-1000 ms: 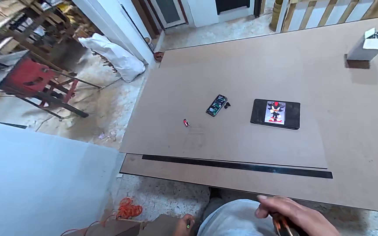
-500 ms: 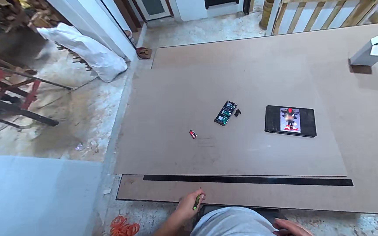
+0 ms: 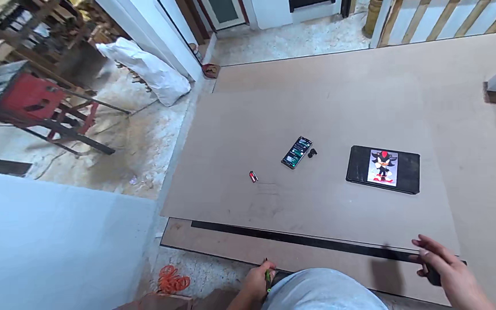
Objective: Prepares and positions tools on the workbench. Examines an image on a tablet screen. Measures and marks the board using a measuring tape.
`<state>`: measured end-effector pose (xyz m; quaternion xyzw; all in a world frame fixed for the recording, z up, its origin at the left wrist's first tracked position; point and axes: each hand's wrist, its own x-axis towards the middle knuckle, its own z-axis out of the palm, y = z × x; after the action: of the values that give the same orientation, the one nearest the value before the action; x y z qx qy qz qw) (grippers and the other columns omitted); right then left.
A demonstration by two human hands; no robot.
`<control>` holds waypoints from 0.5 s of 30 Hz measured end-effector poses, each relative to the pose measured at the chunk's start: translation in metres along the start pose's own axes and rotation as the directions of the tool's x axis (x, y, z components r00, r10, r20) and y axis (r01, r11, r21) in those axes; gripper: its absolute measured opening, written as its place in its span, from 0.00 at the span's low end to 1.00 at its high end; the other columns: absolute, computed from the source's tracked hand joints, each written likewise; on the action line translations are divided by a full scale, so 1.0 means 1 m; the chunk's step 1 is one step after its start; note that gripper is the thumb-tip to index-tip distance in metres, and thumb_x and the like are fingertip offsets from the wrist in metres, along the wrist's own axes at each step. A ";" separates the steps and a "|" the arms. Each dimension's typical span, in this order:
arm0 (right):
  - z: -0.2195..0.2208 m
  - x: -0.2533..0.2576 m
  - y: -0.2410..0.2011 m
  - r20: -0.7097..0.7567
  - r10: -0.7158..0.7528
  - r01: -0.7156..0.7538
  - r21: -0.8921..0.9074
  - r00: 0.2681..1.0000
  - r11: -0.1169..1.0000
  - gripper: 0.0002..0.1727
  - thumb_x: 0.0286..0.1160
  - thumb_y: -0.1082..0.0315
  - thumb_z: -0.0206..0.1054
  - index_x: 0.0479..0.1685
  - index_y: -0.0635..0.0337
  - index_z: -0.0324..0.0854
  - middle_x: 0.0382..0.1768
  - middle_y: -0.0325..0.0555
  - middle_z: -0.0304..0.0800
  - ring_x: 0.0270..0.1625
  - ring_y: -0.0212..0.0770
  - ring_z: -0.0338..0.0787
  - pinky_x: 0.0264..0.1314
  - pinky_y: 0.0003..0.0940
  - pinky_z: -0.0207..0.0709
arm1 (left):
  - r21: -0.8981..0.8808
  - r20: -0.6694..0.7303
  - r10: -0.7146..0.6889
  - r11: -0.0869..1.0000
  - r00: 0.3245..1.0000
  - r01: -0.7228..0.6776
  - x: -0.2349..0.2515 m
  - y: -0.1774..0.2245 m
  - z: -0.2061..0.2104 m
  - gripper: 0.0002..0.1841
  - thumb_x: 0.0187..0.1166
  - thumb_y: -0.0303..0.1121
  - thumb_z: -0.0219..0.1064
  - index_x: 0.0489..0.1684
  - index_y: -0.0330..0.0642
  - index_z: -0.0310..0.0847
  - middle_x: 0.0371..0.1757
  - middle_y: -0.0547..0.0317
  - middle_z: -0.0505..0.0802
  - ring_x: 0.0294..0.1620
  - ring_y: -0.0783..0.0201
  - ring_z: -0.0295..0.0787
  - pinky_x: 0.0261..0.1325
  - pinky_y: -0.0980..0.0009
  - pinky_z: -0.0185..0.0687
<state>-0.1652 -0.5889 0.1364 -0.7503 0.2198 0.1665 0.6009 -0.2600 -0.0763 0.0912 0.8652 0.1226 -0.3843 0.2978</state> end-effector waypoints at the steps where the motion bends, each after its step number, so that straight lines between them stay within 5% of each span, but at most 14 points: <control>1: -0.015 0.024 0.006 -0.028 0.017 -0.017 0.009 0.999 1.000 0.33 0.81 0.52 0.60 0.86 0.51 0.69 0.73 0.50 0.84 0.52 0.50 0.94 0.40 0.48 0.91 | -0.023 -0.035 -0.021 1.000 0.999 0.021 -0.003 0.004 0.009 0.21 0.89 0.47 0.56 0.74 0.51 0.81 0.57 0.53 0.95 0.59 0.56 0.93 0.69 0.50 0.84; 5: -0.066 0.110 0.012 -0.079 0.055 -0.048 0.088 0.995 0.995 0.33 0.84 0.52 0.56 0.89 0.48 0.63 0.77 0.50 0.78 0.55 0.49 0.91 0.46 0.51 0.87 | -0.099 -0.164 -0.026 0.995 0.986 0.010 0.002 0.051 0.029 0.22 0.89 0.44 0.57 0.77 0.48 0.78 0.71 0.58 0.90 0.71 0.63 0.88 0.78 0.57 0.80; 10: -0.086 0.172 0.009 -0.060 0.072 -0.056 0.239 0.996 0.969 0.31 0.87 0.53 0.53 0.89 0.45 0.62 0.82 0.44 0.73 0.55 0.43 0.91 0.46 0.46 0.86 | -0.041 -0.226 0.064 0.996 0.972 -0.075 0.060 0.159 0.031 0.25 0.88 0.44 0.59 0.83 0.53 0.73 0.75 0.54 0.86 0.67 0.58 0.89 0.74 0.54 0.82; 15: -0.076 0.195 0.010 0.006 0.071 -0.069 0.323 0.997 0.944 0.32 0.86 0.54 0.53 0.91 0.44 0.61 0.81 0.43 0.75 0.58 0.44 0.90 0.47 0.46 0.87 | -0.031 -0.263 0.118 0.991 0.957 -0.131 0.132 0.245 0.015 0.29 0.85 0.41 0.66 0.87 0.59 0.67 0.95 0.66 0.60 0.76 0.60 0.83 0.72 0.53 0.85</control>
<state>-0.0064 -0.6899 0.0446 -0.6339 0.2722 0.1473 0.7088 -0.0717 -0.2817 0.0888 0.9069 0.1152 -0.2446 0.3232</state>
